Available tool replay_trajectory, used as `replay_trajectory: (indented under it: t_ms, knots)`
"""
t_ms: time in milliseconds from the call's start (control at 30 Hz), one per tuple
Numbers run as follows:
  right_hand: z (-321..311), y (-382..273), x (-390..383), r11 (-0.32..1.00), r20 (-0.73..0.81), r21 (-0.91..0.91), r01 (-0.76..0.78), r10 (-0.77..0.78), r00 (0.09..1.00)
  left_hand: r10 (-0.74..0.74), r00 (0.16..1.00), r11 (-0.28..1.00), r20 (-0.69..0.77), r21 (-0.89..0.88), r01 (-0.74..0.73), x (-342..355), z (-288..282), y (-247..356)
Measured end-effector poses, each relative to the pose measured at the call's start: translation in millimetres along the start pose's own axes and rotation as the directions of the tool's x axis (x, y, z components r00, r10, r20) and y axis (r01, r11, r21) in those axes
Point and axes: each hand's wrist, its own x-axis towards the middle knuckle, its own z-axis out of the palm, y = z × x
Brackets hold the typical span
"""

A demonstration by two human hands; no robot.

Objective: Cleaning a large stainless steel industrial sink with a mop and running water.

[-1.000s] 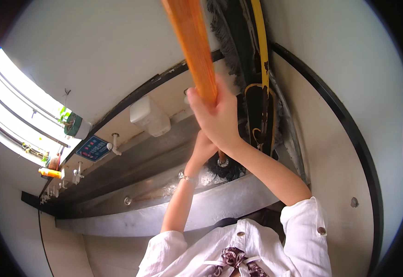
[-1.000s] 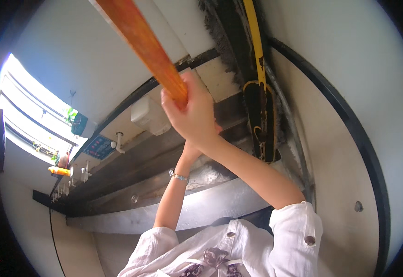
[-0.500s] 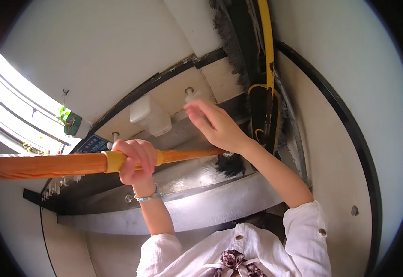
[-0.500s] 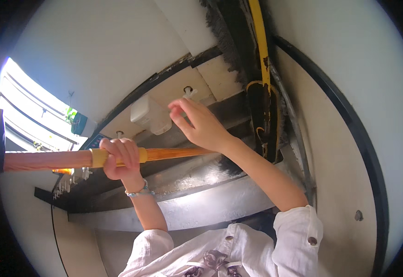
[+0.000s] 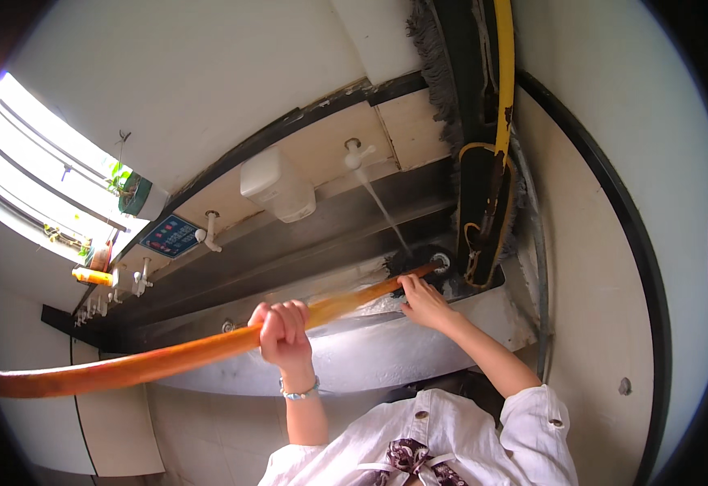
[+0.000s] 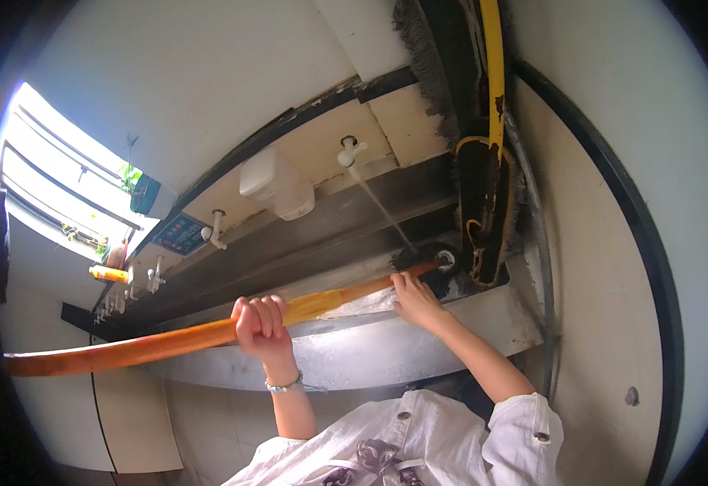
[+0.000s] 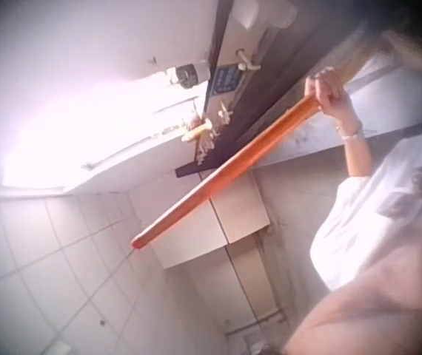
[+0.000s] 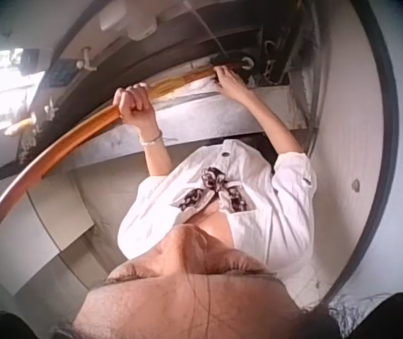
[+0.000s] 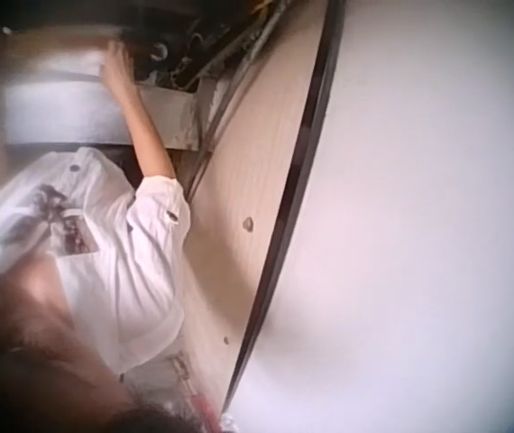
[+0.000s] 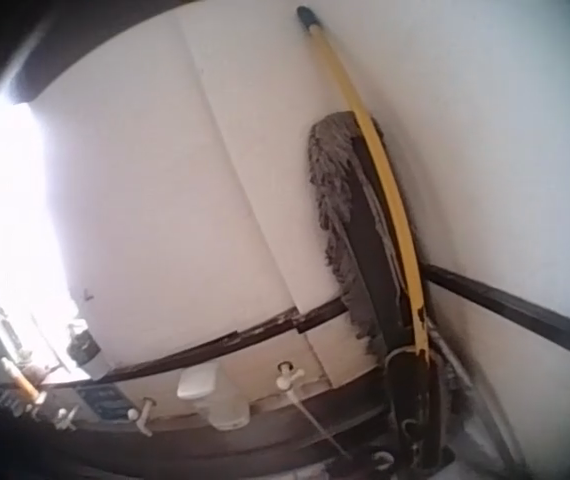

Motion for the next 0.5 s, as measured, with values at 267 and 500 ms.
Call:
replay_trajectory:
  t_ms: [267,500]
  knots:
    - [22.8,-16.6,-1.6,0.870,0.126,0.323,0.373,-0.430,0.894,0.166,0.687,0.984,0.708,-0.159,-0.074,-10.6,43.0,66.8]
    - [19.6,-102.2,13.6,0.805,-0.210,0.247,0.540,-0.500,0.840,0.395,0.838,0.901,0.377,-0.337,-0.274,-21.7,30.6,172.7]
